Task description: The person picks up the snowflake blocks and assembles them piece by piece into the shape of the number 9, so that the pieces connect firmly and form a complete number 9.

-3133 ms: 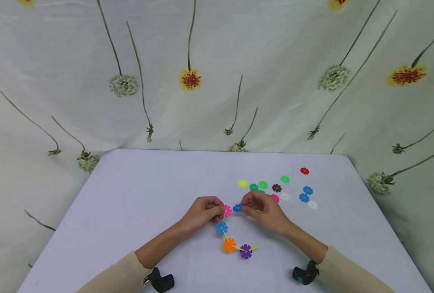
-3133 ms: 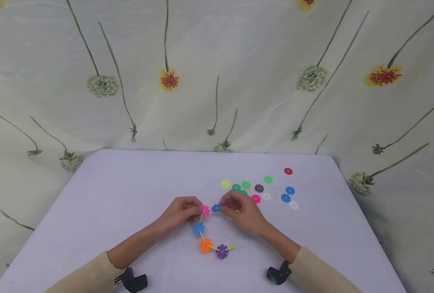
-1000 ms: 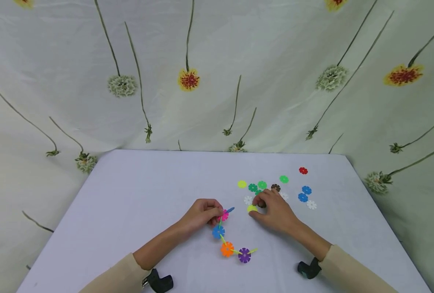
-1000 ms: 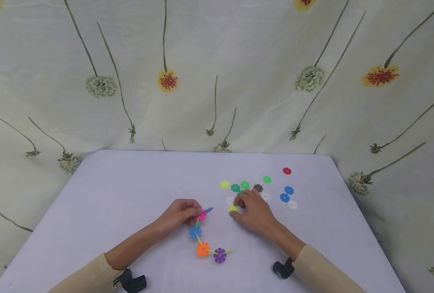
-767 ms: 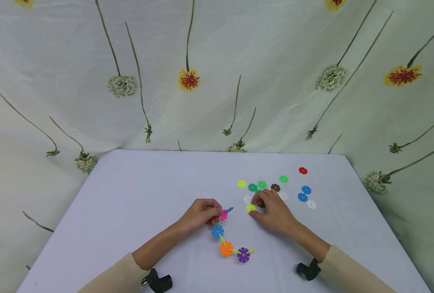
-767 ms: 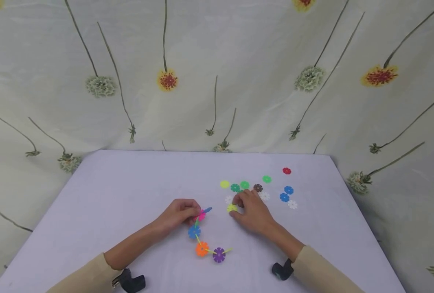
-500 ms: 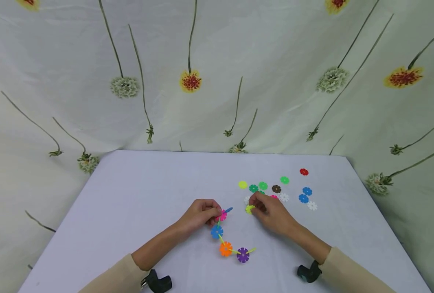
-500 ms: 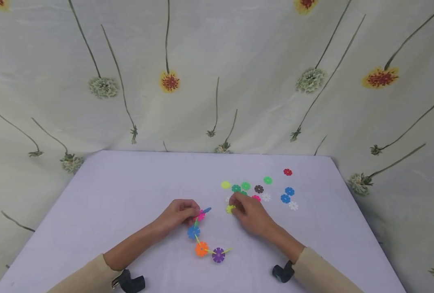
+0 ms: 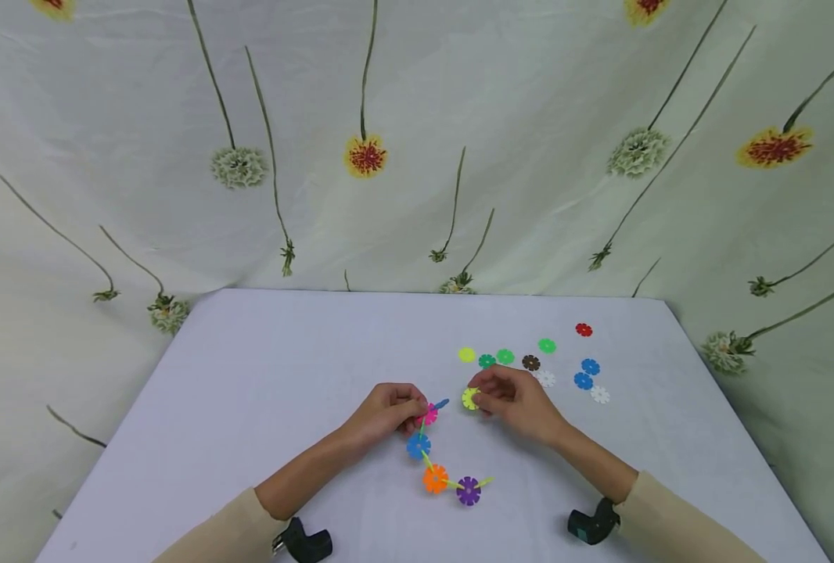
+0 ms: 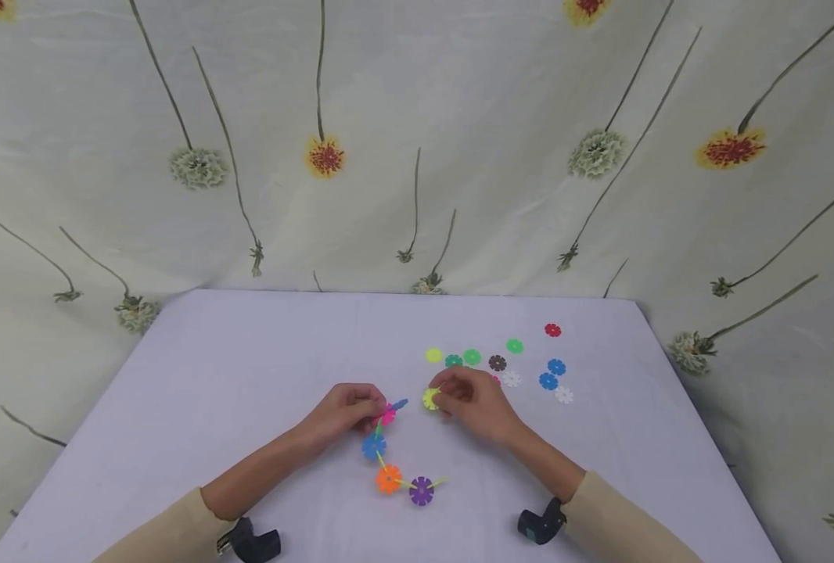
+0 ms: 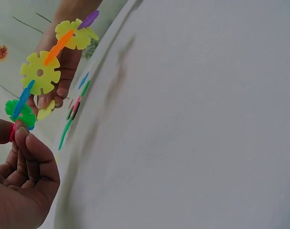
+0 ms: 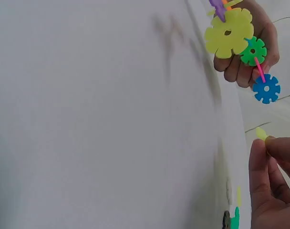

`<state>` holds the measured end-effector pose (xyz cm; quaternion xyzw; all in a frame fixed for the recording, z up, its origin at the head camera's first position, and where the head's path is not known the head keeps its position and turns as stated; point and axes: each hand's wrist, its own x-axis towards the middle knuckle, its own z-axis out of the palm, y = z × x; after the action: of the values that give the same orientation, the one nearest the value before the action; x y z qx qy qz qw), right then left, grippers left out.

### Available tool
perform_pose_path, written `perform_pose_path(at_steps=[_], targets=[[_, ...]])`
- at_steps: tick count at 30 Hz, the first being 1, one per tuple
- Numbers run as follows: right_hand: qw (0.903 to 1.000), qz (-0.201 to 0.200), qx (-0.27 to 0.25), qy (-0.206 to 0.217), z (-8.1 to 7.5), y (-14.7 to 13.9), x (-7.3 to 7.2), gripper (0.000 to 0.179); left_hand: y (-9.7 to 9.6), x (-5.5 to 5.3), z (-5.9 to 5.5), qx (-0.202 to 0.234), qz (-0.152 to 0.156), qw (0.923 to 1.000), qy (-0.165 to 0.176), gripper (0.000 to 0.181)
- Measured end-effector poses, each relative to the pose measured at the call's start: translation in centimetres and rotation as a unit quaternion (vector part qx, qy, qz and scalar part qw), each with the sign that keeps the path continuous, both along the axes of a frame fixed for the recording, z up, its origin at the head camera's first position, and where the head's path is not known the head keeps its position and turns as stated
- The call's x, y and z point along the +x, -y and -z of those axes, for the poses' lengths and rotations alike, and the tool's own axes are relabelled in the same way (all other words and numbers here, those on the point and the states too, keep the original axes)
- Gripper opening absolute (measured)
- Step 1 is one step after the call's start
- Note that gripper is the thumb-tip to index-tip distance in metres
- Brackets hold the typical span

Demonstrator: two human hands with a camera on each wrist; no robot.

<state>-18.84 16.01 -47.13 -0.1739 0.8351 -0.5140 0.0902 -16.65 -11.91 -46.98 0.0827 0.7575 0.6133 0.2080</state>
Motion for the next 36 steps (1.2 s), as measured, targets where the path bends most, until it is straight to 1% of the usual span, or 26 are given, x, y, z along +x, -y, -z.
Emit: perform_pose_path(at_steps=[2, 5, 8, 11, 20, 26, 29, 33, 36], targets=[[0.9991, -0.008, -0.031, 0.027, -0.1, 0.2, -0.1, 0.020, 0.0, 0.0, 0.0, -0.001, 0.000, 1.0000, 0.000, 0.022], [0.9965, -0.014, -0.061, 0.055, -0.3, 0.5, -0.2, 0.024, -0.1, 0.0, 0.0, -0.002, 0.001, 1.0000, -0.001, 0.022], [0.9936, -0.019, -0.081, 0.076, -0.4, 0.7, -0.2, 0.026, -0.2, 0.0, 0.1, 0.000, 0.003, 1.0000, -0.001, 0.023], [0.9914, -0.023, -0.091, 0.091, -0.4, 1.0, -0.1, 0.027, -0.1, 0.0, 0.2, 0.003, 0.002, 1.0000, 0.001, 0.022], [0.9884, -0.034, -0.102, 0.107, -0.2, 1.6, 0.1, 0.028, -0.1, 0.2, 0.1, 0.007, 0.011, 0.9999, -0.001, 0.022], [0.9884, -0.046, -0.105, 0.100, 0.0, 1.6, -0.1, 0.025, -0.3, 0.1, 0.2, 0.001, 0.030, 0.9995, -0.011, 0.022], [0.9883, -0.049, -0.106, 0.098, 0.1, 1.6, -0.1, 0.025, -0.5, 0.1, 0.3, -0.002, 0.034, 0.9993, -0.015, 0.020], [0.9879, -0.045, -0.108, 0.101, -0.1, 1.5, -0.2, 0.025, -0.6, 0.1, 0.4, 0.004, 0.032, 0.9994, -0.011, 0.019], [0.9871, -0.049, -0.110, 0.105, -0.4, 1.3, -0.2, 0.026, -0.6, 0.1, 0.4, 0.014, 0.040, 0.9991, 0.001, 0.021]])
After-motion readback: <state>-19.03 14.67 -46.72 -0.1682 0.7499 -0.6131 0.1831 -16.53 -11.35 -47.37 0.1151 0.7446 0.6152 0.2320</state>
